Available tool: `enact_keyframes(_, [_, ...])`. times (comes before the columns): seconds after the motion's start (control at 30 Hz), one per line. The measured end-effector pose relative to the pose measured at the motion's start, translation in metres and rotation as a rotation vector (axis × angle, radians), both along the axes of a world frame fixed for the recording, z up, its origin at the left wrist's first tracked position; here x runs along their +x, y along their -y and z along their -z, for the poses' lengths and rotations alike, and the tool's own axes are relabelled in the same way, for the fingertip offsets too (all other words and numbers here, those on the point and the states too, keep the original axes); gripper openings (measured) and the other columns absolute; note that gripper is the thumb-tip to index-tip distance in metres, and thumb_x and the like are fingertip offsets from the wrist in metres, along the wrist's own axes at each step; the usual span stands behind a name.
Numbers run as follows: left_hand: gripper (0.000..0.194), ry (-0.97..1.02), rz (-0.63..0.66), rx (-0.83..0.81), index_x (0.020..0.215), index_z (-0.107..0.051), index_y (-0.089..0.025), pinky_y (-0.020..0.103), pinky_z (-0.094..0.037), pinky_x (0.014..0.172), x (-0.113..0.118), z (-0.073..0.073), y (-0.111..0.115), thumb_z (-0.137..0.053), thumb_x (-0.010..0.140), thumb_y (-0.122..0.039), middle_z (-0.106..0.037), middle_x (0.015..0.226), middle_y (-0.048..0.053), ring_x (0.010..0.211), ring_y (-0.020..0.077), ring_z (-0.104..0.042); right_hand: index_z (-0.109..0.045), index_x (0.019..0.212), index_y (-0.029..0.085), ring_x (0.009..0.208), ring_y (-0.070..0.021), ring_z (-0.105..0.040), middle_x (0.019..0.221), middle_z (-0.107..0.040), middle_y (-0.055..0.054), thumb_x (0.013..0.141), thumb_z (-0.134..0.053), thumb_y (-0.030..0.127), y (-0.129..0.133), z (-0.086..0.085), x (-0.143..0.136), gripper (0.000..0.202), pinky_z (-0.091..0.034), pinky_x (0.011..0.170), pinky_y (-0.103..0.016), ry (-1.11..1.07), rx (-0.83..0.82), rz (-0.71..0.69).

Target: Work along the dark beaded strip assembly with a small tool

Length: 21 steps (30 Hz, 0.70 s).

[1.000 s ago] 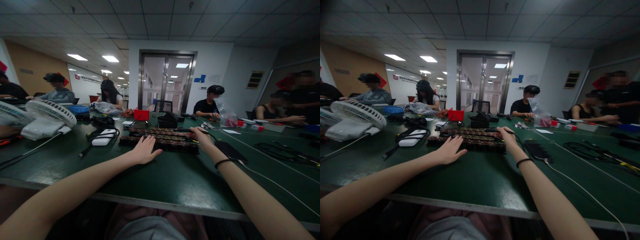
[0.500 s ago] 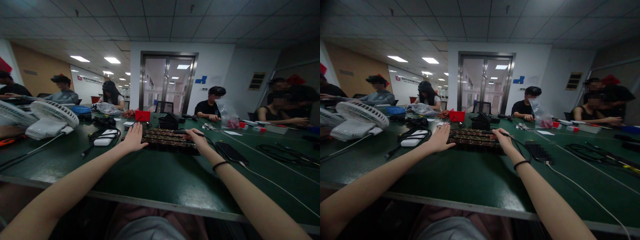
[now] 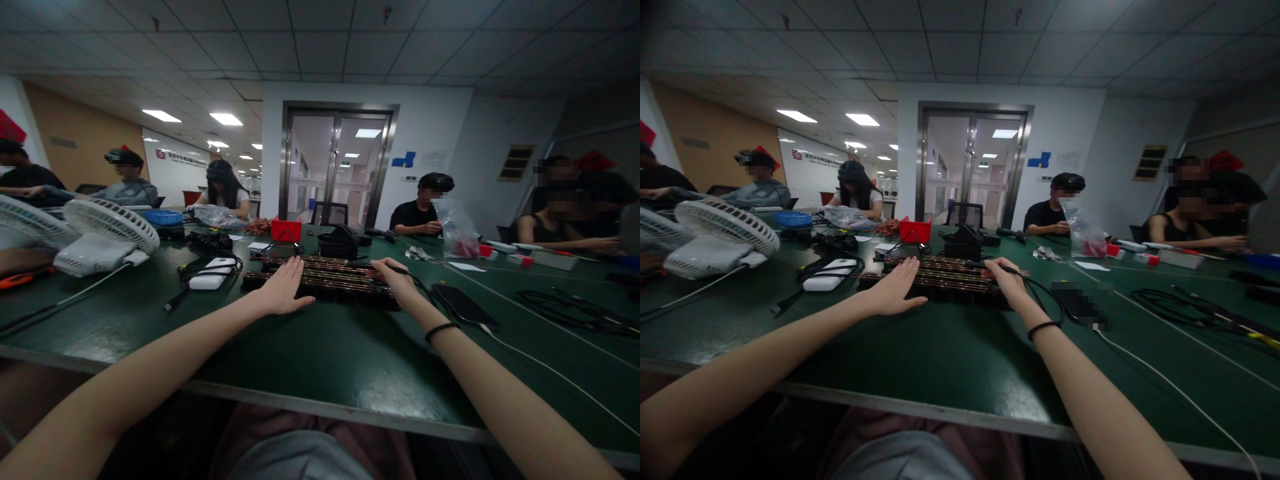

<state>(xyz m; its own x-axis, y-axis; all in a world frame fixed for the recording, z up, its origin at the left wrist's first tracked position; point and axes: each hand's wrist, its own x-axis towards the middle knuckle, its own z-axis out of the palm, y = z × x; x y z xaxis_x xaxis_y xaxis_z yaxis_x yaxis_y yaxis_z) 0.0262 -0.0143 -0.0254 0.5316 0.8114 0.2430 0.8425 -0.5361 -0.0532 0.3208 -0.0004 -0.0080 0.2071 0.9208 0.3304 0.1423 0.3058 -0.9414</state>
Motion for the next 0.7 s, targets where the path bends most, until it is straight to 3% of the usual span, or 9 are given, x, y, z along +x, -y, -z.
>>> enact_keyframes(0.37, [0.092,0.02,0.167,0.083,0.158,-0.024,-0.002,0.044,-0.018,0.125,0.008,0.019,-0.018,-0.026,0.099,-0.073,-0.018,0.166,0.023,0.156,0.0324,-0.015,-0.063,0.066,0.024,0.073,-0.022,-0.074,0.067,-0.073,0.0,0.076,-0.076,0.036,-0.003,0.001,0.001,0.02,-0.06,0.082,-0.037,0.03,0.008,-0.002])
enact_keyframes(0.57, [0.074,-0.036,0.145,-0.01,0.157,-0.028,-0.003,0.042,-0.016,0.126,0.01,0.015,-0.013,-0.021,0.106,-0.056,-0.023,0.166,0.02,0.155,0.0283,-0.02,-0.064,0.067,0.024,0.074,-0.0211,-0.074,0.069,-0.073,0.0,0.077,-0.077,0.035,-0.005,0.003,-0.001,0.02,-0.06,0.082,-0.036,0.064,-0.011,0.005])
enact_keyframes(0.7, [0.072,-0.039,0.143,-0.031,0.157,-0.03,-0.004,0.043,-0.016,0.126,0.012,0.011,-0.011,-0.021,0.105,-0.053,-0.023,0.165,0.019,0.156,0.0272,-0.019,-0.065,0.069,0.024,0.076,-0.0205,-0.074,0.07,-0.074,0.0,0.08,-0.074,0.033,-0.006,0.004,0.0,0.016,-0.061,0.08,-0.034,0.085,-0.012,0.005])
